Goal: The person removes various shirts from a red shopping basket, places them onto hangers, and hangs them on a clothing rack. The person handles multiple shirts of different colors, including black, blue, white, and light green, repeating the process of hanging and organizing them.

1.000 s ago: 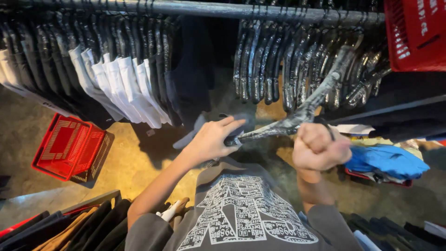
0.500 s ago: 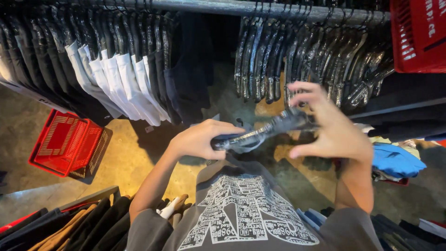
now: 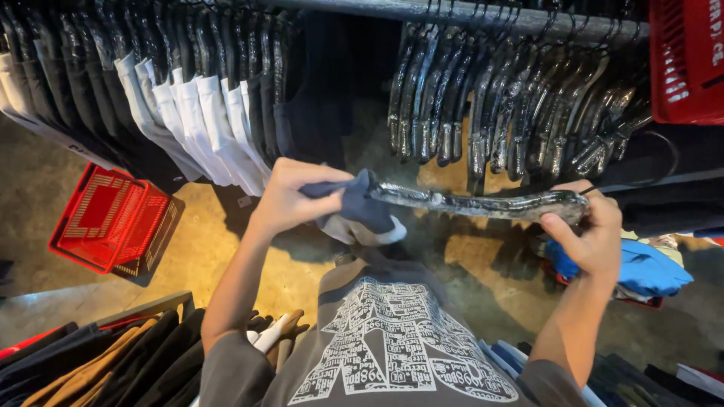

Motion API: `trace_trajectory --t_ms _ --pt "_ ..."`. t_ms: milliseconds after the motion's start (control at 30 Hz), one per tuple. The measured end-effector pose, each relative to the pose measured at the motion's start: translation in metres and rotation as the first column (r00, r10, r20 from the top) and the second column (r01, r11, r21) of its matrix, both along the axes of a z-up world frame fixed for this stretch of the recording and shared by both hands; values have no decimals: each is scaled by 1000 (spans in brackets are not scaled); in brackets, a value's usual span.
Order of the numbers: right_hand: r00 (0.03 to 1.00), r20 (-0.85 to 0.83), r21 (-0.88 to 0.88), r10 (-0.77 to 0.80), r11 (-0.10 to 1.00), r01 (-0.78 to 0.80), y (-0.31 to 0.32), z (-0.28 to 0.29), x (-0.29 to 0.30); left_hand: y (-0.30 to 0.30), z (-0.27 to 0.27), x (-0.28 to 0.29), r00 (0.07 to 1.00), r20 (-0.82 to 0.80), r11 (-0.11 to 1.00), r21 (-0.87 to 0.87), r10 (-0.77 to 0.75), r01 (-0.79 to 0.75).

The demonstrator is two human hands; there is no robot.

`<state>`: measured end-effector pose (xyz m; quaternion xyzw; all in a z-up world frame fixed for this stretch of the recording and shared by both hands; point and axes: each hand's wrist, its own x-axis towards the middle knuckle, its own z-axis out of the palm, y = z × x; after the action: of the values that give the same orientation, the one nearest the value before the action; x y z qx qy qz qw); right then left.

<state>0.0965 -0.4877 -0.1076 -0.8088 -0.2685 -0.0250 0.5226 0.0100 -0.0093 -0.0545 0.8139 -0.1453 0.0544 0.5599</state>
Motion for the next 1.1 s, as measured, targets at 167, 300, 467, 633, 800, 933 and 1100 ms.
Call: trace_trajectory --t_ms 167,300,467,633,800,933,1100 --pt "996 9 -7 -93 996 93 39 12 -9 -2 13 6 979 203 998 63 -19 6" --pt "993 105 4 -55 998 55 31 -6 -8 0 16 5 961 267 997 60 -69 55" --pt "999 -5 85 -37 996 37 34 4 -9 3 17 0 963 267 997 63 20 -38" --pt "1000 -1 76 31 997 -31 48 0 -11 -1 23 2 949 310 996 81 -62 38" --pt "995 101 108 -6 994 -5 65 14 -29 -11 50 -3 950 285 990 98 -129 105" --pt "987 162 43 12 999 -19 83 28 -30 -19 65 -1 965 233 921 388 -124 25" --pt "996 50 -77 81 994 -77 108 25 -28 -32 72 7 777 593 731 624 -212 -277"
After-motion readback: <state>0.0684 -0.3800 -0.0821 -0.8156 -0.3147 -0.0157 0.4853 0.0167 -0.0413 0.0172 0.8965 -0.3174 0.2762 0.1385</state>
